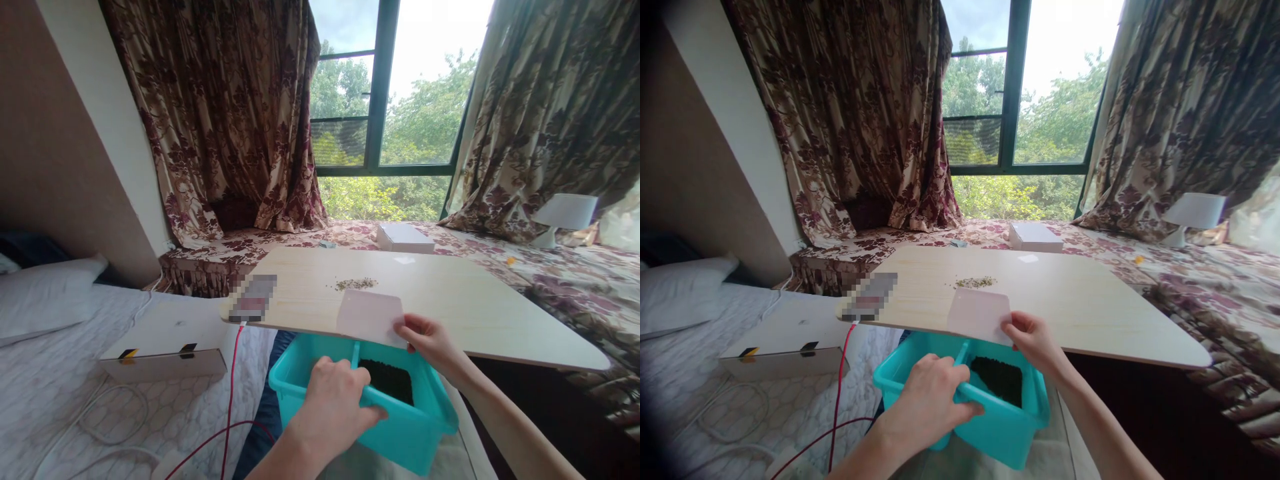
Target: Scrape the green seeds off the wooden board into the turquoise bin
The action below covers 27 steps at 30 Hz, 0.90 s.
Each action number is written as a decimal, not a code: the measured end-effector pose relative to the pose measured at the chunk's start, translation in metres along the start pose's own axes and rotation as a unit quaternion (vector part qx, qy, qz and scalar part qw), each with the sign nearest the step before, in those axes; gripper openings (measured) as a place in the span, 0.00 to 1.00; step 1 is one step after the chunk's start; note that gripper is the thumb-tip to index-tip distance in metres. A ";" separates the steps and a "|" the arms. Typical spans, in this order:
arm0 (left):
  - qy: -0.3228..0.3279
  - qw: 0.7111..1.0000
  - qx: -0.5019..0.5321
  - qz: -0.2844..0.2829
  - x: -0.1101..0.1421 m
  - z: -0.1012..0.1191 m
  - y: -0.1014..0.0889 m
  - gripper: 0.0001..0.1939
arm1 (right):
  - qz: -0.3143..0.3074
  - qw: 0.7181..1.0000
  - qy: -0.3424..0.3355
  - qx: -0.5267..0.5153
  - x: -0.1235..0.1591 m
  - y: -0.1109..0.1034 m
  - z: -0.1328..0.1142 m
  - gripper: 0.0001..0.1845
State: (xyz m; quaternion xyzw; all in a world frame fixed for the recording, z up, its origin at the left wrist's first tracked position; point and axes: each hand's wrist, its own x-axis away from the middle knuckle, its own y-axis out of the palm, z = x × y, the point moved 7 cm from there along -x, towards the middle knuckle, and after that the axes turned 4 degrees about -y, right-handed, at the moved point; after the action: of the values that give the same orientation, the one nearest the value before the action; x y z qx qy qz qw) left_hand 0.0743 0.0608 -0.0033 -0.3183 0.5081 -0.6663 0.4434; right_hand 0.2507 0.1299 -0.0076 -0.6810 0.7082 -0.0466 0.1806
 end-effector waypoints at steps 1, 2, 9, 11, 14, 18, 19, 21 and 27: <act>-0.002 1.000 -0.002 -0.003 0.000 0.001 0.000 0.17 | -0.024 1.000 0.000 0.004 0.003 0.004 -0.002 0.13; -0.004 1.000 -0.003 -0.006 0.000 0.001 0.001 0.16 | -0.036 0.999 0.000 0.006 0.004 0.004 -0.004 0.13; -0.035 0.999 0.014 -0.030 0.002 0.004 0.007 0.15 | 0.163 0.987 -0.004 -0.001 -0.040 -0.074 0.013 0.16; -0.053 0.997 0.016 -0.044 0.004 0.004 0.010 0.15 | 0.181 0.983 0.000 0.010 -0.059 -0.088 0.022 0.17; -0.077 0.996 0.020 -0.038 0.007 0.004 0.010 0.14 | 0.167 0.986 -0.019 0.024 -0.083 -0.090 0.030 0.20; -0.109 0.993 0.027 -0.033 0.006 0.005 0.012 0.14 | 0.131 0.990 -0.040 0.022 -0.101 -0.080 0.036 0.18; -0.118 0.992 0.025 -0.036 0.005 0.004 0.014 0.14 | 0.127 0.991 -0.044 0.022 -0.103 -0.079 0.037 0.17; -0.133 0.990 0.017 -0.044 0.002 0.002 0.019 0.14 | 0.127 0.990 -0.050 0.029 -0.105 -0.080 0.041 0.17; -0.115 0.990 -0.019 -0.077 -0.010 0.006 0.027 0.15 | 0.154 0.986 -0.053 0.047 -0.105 -0.086 0.049 0.17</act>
State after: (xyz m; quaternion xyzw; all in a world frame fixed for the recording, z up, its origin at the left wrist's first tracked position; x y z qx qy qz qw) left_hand 0.0908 0.0656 -0.0274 -0.4395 0.4401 -0.6475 0.4404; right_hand 0.3489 0.2358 -0.0059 -0.5562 0.7910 -0.0153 0.2544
